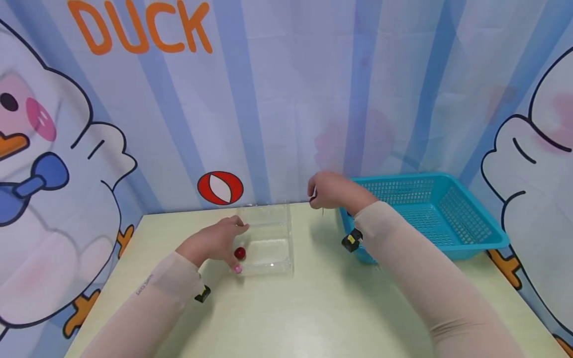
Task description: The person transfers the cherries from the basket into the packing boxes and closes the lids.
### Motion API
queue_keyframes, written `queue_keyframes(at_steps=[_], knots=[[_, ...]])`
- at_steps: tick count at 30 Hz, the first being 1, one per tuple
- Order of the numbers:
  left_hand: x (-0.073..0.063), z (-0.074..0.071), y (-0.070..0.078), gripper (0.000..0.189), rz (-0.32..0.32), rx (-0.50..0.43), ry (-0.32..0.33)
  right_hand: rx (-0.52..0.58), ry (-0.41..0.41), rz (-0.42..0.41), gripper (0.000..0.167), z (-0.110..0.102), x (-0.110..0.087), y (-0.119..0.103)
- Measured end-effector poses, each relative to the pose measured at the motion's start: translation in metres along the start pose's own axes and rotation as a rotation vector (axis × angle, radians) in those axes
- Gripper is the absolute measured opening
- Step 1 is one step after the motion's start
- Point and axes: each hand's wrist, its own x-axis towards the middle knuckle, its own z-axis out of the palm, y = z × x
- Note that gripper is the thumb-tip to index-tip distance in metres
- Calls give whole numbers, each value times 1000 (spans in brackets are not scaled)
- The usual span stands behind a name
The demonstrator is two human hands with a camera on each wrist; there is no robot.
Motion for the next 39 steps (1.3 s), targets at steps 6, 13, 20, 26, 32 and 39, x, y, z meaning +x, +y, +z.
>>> queue_keyframes(at_steps=[6, 13, 20, 26, 32, 39], knots=[[0, 0, 1, 120, 0, 9, 1, -36, -53, -120, 9, 38, 17, -39], [5, 0, 0, 119, 2, 20, 2, 11, -125, -208, 4, 83, 35, -67], [5, 1, -1, 118, 5, 18, 13, 100, -164, -237, 10, 120, 46, -85], [2, 0, -2, 118, 21, 37, 24, 173, -207, -252, 14, 143, 53, -95], [1, 0, -2, 118, 35, 37, 27, 237, -177, -292, 13, 152, 60, -98], [3, 1, -1, 117, 12, 32, 21, 171, -142, -250, 10, 135, 56, -94]])
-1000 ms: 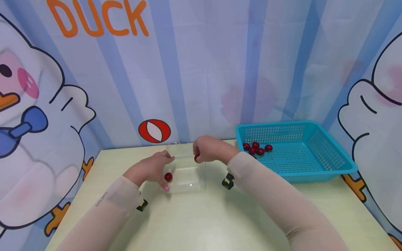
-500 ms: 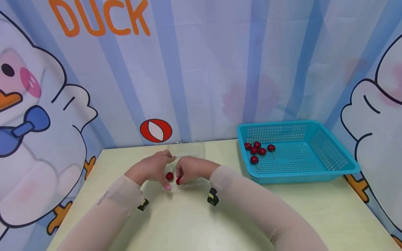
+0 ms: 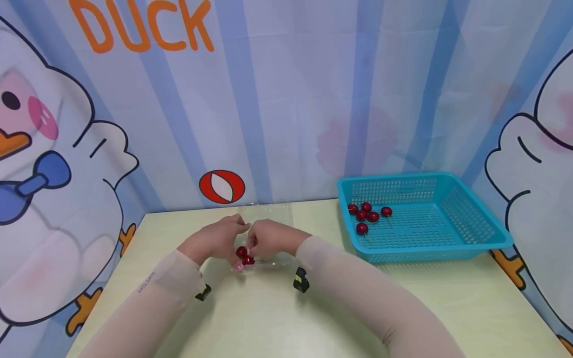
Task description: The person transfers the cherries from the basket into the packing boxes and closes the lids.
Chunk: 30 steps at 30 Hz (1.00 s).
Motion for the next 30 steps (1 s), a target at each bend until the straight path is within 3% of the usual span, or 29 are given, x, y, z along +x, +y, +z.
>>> queue_keyframes(at_steps=[7, 19, 25, 30], knots=[[4, 2, 0, 119, -35, 1, -19, -79, 15, 57, 9, -48, -28, 13], [2, 1, 3, 119, -7, 22, -13, -115, 79, 190, 21, -122, -94, 51], [1, 1, 3, 118, -4, 15, -11, -104, 120, 240, 34, -148, -119, 78], [1, 1, 4, 119, -5, 14, -7, -101, 159, 253, 32, -159, -133, 104]])
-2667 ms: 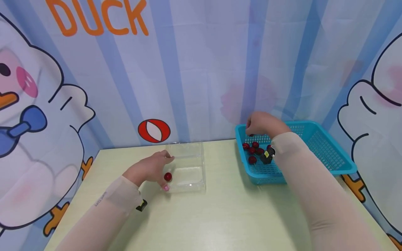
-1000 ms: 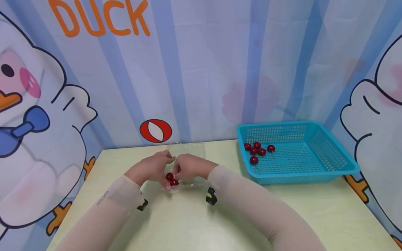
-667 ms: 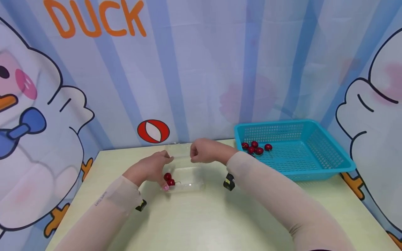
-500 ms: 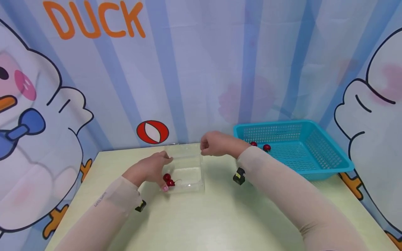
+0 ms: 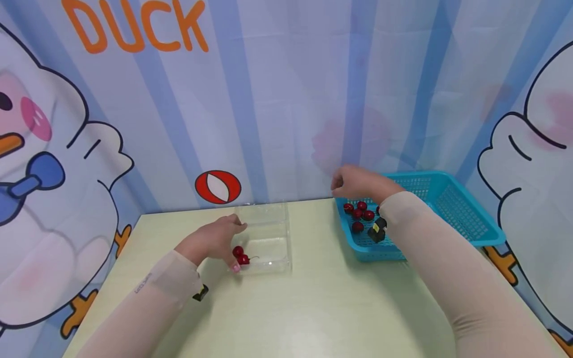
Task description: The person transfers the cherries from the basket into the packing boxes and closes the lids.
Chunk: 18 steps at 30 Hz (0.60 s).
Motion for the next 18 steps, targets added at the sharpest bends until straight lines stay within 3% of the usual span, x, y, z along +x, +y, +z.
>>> queue_keyframes(at_steps=[7, 10, 14, 18], knots=[[1, 1, -2, 119, -8, -7, -5, -98, -106, 75, 34, 8, 1, 31], [3, 1, -2, 119, -14, -13, -9, -70, -162, 144, 33, 17, 4, 39], [4, 1, -3, 120, -16, -6, -11, 0, -245, 199, 10, 28, 9, 44], [4, 1, -2, 120, -21, -5, -12, -31, -289, 198, 20, 32, 12, 46]])
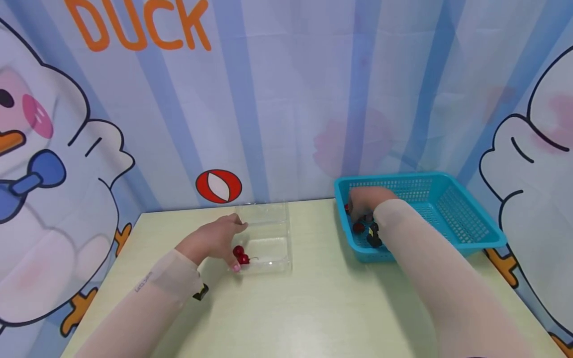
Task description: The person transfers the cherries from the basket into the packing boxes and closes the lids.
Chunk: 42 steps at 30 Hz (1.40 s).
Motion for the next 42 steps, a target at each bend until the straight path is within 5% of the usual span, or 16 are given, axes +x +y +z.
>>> queue_keyframes(at_steps=[4, 13, 20, 26, 33, 37, 42], knots=[[0, -1, 1, 119, -4, 2, -2, -52, 11, 19, 8, 1, 4, 2], [-2, -2, 3, 119, -17, -4, -5, -5, -21, 66, 8, 7, 21, 13], [-2, -2, 3, 120, -8, 13, -1, -7, -10, 47, 9, 12, 9, 2], [-4, -2, 2, 119, -2, 6, 3, -33, -5, 43, 25, 10, 8, 2], [-1, -2, 2, 120, 9, 6, 4, -24, -9, 7, 30, -12, 1, 8], [1, -1, 1, 120, 8, -14, 3, 48, 57, -22, 16, -31, -11, 4], [-1, 1, 0, 120, -3, -23, 6, 23, 140, -100, 22, -44, -25, -15]])
